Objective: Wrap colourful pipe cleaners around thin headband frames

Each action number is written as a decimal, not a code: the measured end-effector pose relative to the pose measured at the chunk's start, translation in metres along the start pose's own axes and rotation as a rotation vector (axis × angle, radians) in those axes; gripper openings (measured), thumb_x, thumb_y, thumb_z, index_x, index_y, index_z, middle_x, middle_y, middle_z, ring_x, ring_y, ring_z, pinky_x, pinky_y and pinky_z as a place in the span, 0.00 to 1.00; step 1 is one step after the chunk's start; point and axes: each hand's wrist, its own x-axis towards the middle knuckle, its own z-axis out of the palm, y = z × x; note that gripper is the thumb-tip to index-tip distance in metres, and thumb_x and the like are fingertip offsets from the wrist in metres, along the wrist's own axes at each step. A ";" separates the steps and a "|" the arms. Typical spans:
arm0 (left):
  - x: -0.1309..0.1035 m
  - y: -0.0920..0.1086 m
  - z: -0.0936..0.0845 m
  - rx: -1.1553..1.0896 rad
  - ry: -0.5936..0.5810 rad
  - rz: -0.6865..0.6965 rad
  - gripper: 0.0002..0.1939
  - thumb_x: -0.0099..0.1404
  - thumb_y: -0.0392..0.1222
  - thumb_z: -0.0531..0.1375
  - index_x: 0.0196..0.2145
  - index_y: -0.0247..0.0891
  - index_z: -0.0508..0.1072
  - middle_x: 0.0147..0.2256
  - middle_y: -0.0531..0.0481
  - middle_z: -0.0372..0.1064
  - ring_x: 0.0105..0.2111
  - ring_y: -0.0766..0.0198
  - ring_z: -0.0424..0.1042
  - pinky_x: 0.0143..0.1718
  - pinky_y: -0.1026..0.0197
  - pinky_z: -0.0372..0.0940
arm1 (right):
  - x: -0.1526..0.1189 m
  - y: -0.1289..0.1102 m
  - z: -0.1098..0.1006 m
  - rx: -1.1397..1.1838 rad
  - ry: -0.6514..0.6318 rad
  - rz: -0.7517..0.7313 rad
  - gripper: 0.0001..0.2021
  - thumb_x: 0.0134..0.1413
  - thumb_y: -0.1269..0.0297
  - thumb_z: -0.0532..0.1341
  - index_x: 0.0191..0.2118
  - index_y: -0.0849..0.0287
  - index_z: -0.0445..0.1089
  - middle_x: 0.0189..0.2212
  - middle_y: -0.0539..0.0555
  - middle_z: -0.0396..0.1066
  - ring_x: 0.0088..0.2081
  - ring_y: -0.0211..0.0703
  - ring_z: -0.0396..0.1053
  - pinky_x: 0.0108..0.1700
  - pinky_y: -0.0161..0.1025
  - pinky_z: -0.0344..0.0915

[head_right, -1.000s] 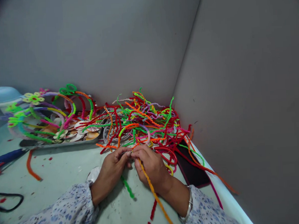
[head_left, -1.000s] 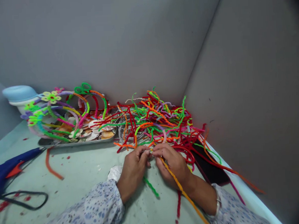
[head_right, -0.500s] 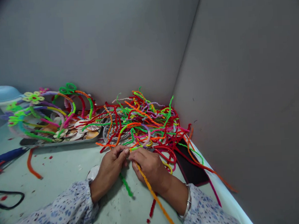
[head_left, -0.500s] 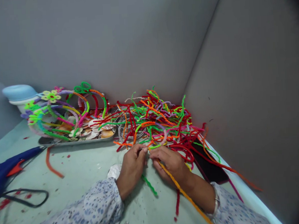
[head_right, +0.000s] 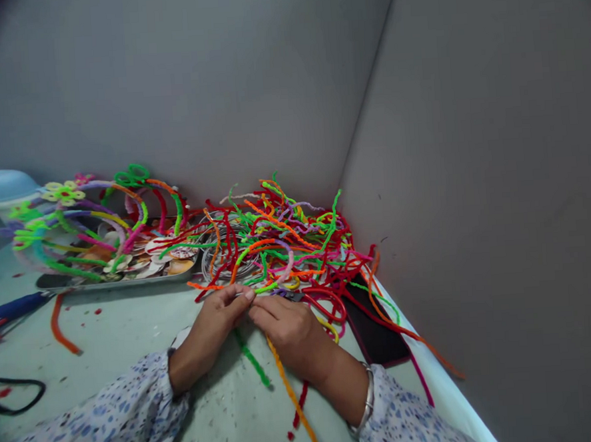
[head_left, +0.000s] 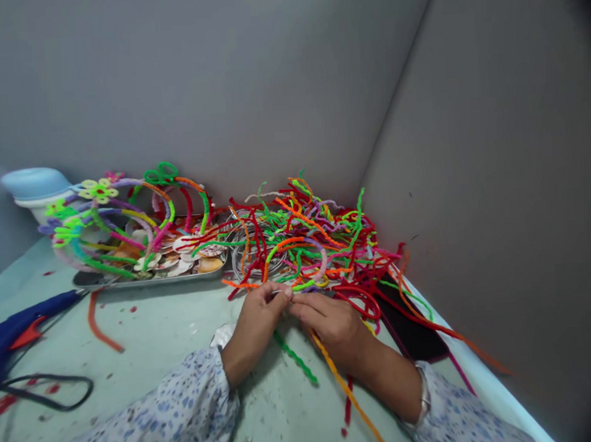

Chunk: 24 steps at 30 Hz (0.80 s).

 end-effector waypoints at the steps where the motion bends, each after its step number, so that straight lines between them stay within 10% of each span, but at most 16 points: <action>1: 0.000 0.001 0.000 0.002 -0.009 0.004 0.14 0.54 0.49 0.60 0.27 0.33 0.72 0.24 0.51 0.67 0.24 0.67 0.63 0.25 0.66 0.57 | 0.000 0.000 0.000 -0.006 -0.001 -0.005 0.13 0.58 0.75 0.51 0.47 0.61 0.67 0.45 0.60 0.72 0.46 0.46 0.69 0.45 0.42 0.70; 10: -0.003 0.008 0.001 0.190 -0.015 0.138 0.09 0.60 0.44 0.56 0.29 0.35 0.70 0.25 0.54 0.65 0.26 0.66 0.62 0.28 0.66 0.57 | -0.005 0.013 0.009 0.031 0.244 0.184 0.18 0.54 0.76 0.55 0.50 0.56 0.65 0.46 0.57 0.69 0.48 0.43 0.67 0.48 0.42 0.68; 24: -0.010 0.011 0.000 0.218 -0.188 0.089 0.12 0.65 0.47 0.51 0.33 0.36 0.66 0.21 0.58 0.55 0.22 0.69 0.54 0.21 0.67 0.50 | -0.003 0.012 0.011 0.213 0.200 0.236 0.14 0.57 0.73 0.55 0.48 0.55 0.67 0.39 0.55 0.69 0.42 0.41 0.68 0.43 0.40 0.68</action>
